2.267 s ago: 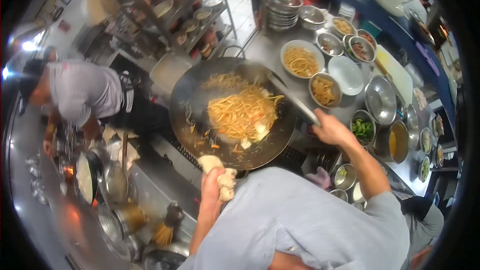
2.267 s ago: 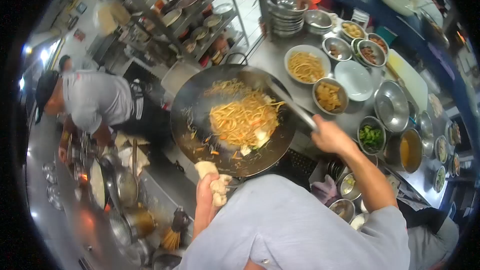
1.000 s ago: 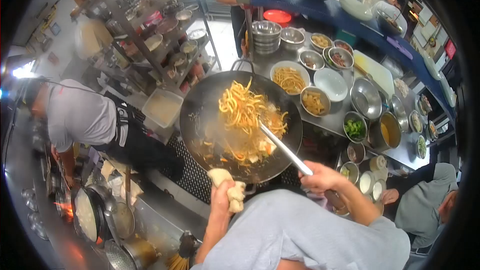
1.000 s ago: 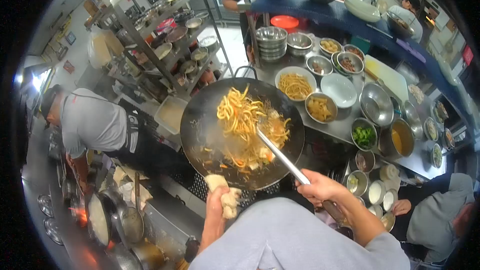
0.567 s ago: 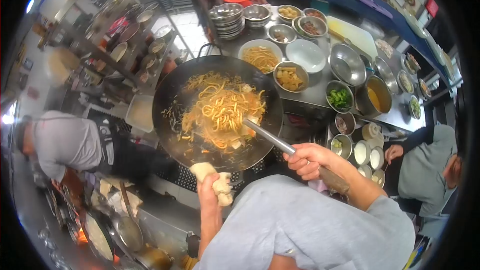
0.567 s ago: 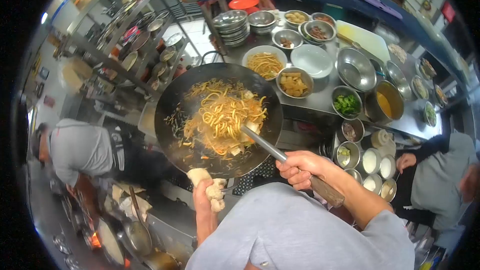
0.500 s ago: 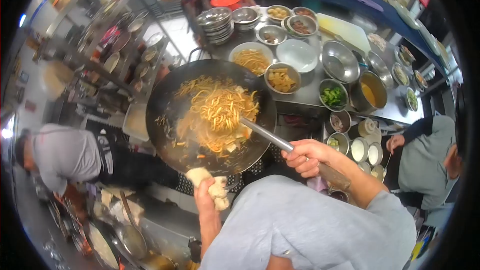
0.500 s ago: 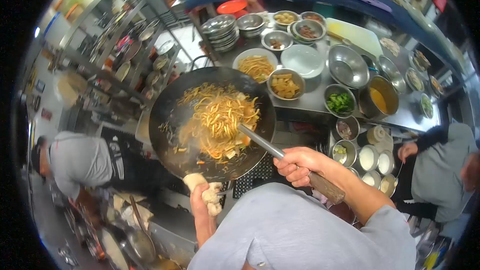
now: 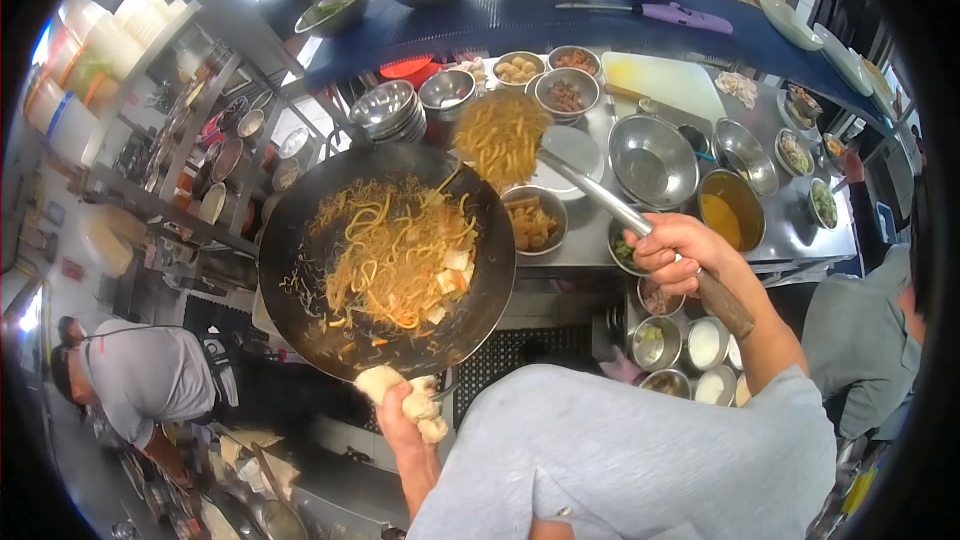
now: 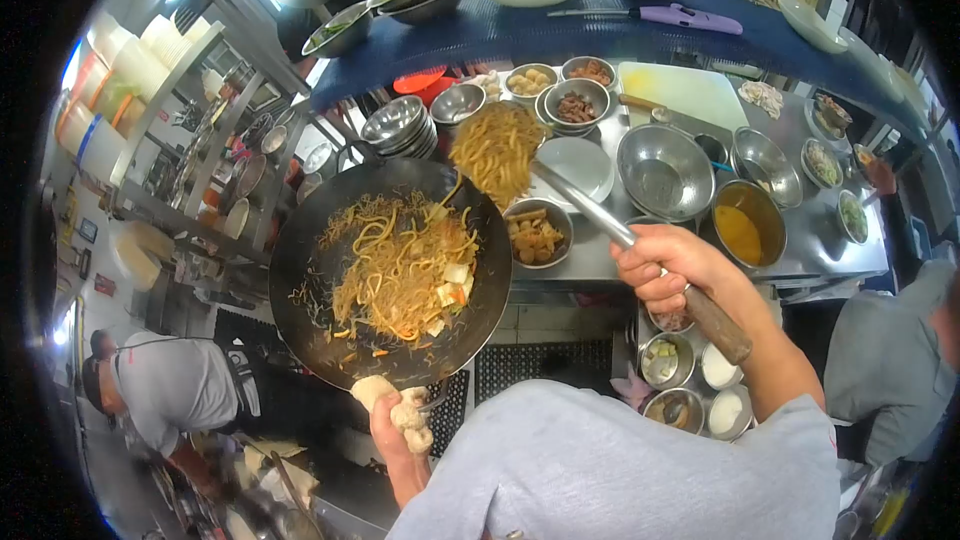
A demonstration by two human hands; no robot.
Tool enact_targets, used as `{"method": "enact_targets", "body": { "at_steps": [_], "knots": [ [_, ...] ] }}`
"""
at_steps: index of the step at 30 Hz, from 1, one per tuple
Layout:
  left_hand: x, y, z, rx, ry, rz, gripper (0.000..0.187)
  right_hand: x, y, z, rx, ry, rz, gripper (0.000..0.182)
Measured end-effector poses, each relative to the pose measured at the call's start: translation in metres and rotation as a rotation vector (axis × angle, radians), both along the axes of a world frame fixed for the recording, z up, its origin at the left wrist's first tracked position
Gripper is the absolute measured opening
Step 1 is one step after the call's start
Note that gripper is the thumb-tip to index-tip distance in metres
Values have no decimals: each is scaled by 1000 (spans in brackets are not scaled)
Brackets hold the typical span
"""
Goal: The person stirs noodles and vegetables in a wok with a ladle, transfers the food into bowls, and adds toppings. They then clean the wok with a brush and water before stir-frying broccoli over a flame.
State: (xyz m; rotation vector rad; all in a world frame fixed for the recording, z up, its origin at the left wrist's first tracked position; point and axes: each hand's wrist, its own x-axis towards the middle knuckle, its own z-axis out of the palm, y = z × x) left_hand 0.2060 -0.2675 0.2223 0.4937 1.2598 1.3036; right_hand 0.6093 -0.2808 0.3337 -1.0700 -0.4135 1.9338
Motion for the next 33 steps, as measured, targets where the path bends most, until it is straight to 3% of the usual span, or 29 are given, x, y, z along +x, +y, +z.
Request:
{"method": "enact_targets", "body": {
  "at_steps": [4, 12, 15, 19, 22, 28, 31, 33],
  "knots": [
    [15, 10, 2, 20, -24, 20, 29, 41, 7, -3, -16, -174, -39, 8],
    [38, 14, 23, -43, 23, 19, 27, 91, 19, -89, -49, -447, 25, 16],
    [40, 10, 27, -52, 22, 3, 27, 89, 18, -123, -33, -672, 16, 17],
    [49, 10, 37, -92, -17, -55, 29, 87, 25, -150, 81, -1346, 164, 44],
    [61, 15, 48, -28, -98, -90, 31, 84, 27, -154, 215, -1525, 148, 52],
    [51, 9, 38, -35, -130, -67, 36, 78, 12, -132, 229, -1649, 154, 49],
    [34, 1, 25, -61, -160, -74, 37, 67, 8, -118, 331, -1732, 180, 47],
    [29, -5, 19, -71, -181, -63, 37, 46, 4, -115, 483, -1630, 103, 39]
  ]
}}
